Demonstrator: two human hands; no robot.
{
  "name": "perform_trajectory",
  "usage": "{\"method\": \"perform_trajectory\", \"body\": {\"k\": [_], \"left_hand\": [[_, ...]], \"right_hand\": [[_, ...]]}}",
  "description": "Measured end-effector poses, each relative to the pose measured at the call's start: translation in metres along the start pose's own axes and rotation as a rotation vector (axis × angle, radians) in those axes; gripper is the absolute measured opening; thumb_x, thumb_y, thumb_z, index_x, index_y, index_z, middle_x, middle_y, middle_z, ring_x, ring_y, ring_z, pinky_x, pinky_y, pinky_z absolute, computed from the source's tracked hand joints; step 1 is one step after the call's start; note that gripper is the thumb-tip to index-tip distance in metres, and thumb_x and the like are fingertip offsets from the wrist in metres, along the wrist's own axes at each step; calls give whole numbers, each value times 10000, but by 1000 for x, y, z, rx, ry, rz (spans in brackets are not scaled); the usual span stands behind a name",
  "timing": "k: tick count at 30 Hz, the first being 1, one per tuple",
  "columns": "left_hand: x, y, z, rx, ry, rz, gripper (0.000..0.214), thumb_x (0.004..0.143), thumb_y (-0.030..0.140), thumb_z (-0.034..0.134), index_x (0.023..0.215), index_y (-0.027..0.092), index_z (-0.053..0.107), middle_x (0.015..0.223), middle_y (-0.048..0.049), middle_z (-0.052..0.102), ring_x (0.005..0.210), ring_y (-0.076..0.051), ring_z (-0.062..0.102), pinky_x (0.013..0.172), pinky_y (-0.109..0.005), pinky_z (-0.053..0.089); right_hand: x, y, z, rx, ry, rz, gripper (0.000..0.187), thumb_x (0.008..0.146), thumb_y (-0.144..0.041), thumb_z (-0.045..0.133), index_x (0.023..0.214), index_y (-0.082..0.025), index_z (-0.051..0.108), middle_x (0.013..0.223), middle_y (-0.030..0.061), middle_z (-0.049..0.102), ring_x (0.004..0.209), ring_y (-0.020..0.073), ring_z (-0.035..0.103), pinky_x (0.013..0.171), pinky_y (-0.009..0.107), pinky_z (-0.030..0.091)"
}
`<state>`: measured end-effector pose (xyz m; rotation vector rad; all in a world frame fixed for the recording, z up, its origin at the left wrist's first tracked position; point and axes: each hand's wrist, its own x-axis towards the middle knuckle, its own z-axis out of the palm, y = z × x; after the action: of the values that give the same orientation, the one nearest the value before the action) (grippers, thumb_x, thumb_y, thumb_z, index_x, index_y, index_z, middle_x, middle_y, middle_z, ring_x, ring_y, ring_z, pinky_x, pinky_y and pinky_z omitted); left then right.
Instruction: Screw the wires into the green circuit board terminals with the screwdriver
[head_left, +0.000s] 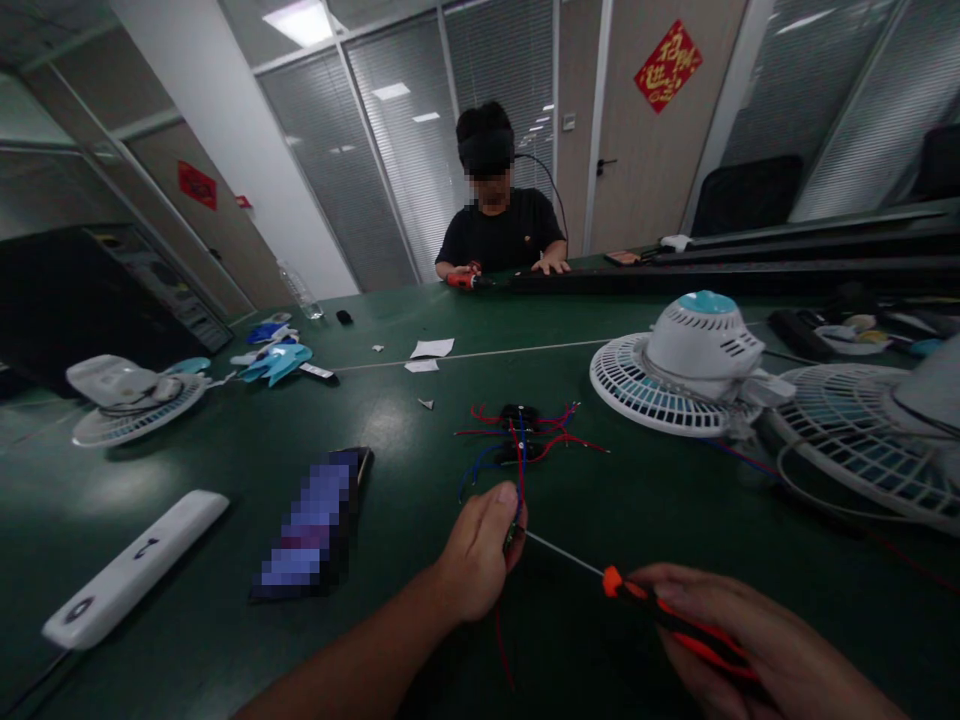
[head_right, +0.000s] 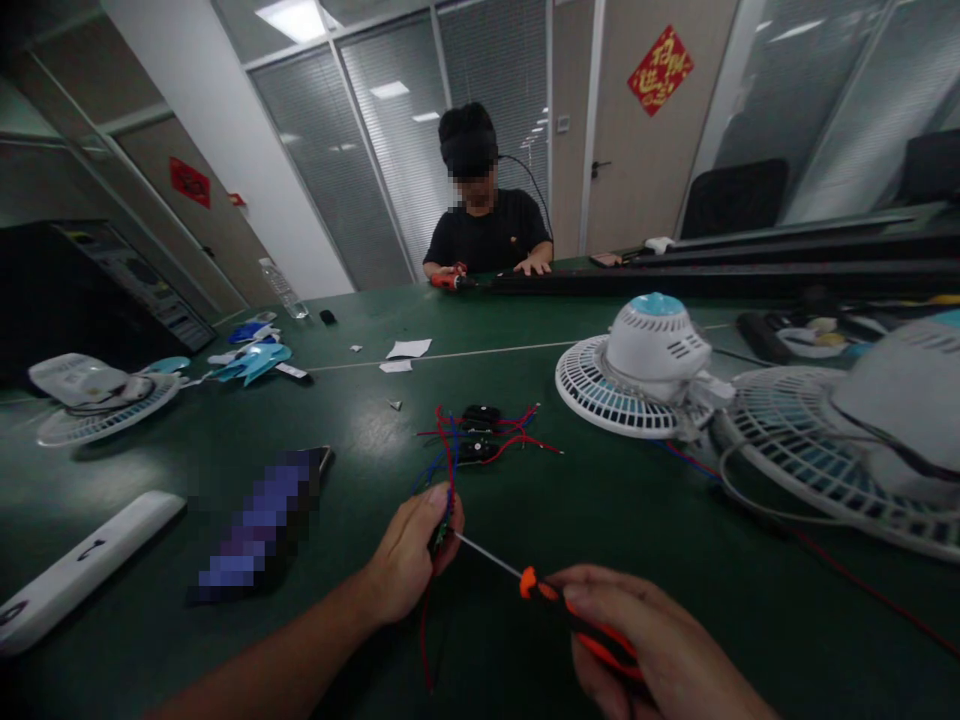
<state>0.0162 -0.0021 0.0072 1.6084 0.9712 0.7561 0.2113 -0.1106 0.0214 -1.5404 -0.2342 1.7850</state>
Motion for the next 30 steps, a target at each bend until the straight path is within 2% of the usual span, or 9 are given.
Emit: {"method": "perform_trajectory", "body": {"k": [2, 3, 5, 7, 8, 13, 21, 26, 30], "left_hand": [[-2, -2, 0, 19, 2, 16, 505, 953, 543, 282, 660, 188, 490, 530, 26, 431, 493, -119, 408, 523, -247, 344], [-3, -2, 0, 34, 9, 24, 505, 957, 543, 276, 667, 188, 488, 540, 26, 429, 500, -119, 409, 528, -248, 346], [-3, -3, 0, 64, 25, 42, 517, 954, 557, 275, 655, 189, 481, 540, 26, 421, 505, -122, 409, 533, -253, 346], [-2, -4, 0, 91, 24, 50, 534, 944, 573, 289, 616, 191, 468, 521, 26, 411, 495, -123, 404, 530, -261, 338], [-2, -4, 0, 100, 28, 51, 542, 939, 577, 298, 594, 193, 461, 511, 25, 409, 487, -123, 403, 525, -265, 332], [-1, -4, 3, 127, 78, 28, 554, 924, 570, 320, 530, 202, 449, 470, 12, 424, 463, -133, 421, 516, -279, 322], [-5, -3, 11, 124, 251, -58, 604, 867, 662, 323, 507, 209, 498, 478, -8, 440, 509, -165, 451, 562, -304, 344], [-8, -11, 10, 136, 274, -39, 585, 893, 629, 311, 546, 203, 511, 501, -9, 441, 530, -167, 444, 554, -298, 337], [-8, -12, 8, 133, 229, -9, 590, 913, 610, 286, 535, 206, 493, 486, -1, 425, 500, -157, 423, 543, -296, 326]], "right_hand": [[5, 0, -4, -36, -181, 8, 463, 880, -413, 511, 504, -158, 603, 335, -73, 378, 240, -6, 250, 278, 105, 131], [7, 1, -6, -17, -240, 24, 493, 890, -417, 493, 484, -152, 583, 342, -76, 365, 249, -13, 232, 287, 104, 120], [9, 2, -9, 22, -288, 58, 430, 892, -408, 485, 600, -149, 666, 346, -86, 365, 258, -9, 208, 294, 110, 113], [7, 1, -9, 32, -293, 32, 348, 885, -406, 503, 775, -161, 724, 355, -94, 382, 270, 1, 211, 300, 115, 121], [5, 0, -9, 20, -291, 19, 326, 872, -406, 524, 802, -162, 728, 356, -98, 379, 276, 1, 206, 304, 116, 120], [-1, -6, -5, -20, -301, -7, 304, 831, -413, 571, 739, -158, 709, 361, -103, 375, 284, -4, 184, 305, 131, 102], [0, 1, -4, -67, -213, -10, 309, 855, -420, 574, 835, -155, 733, 377, -111, 372, 304, 3, 200, 311, 126, 103], [-2, 1, -5, -110, -215, -32, 322, 832, -445, 600, 850, -151, 730, 406, -114, 380, 327, 7, 178, 316, 137, 96], [-4, 1, -3, -146, -173, -44, 356, 792, -479, 644, 886, -144, 716, 440, -111, 394, 355, 7, 223, 340, 140, 116]]}}
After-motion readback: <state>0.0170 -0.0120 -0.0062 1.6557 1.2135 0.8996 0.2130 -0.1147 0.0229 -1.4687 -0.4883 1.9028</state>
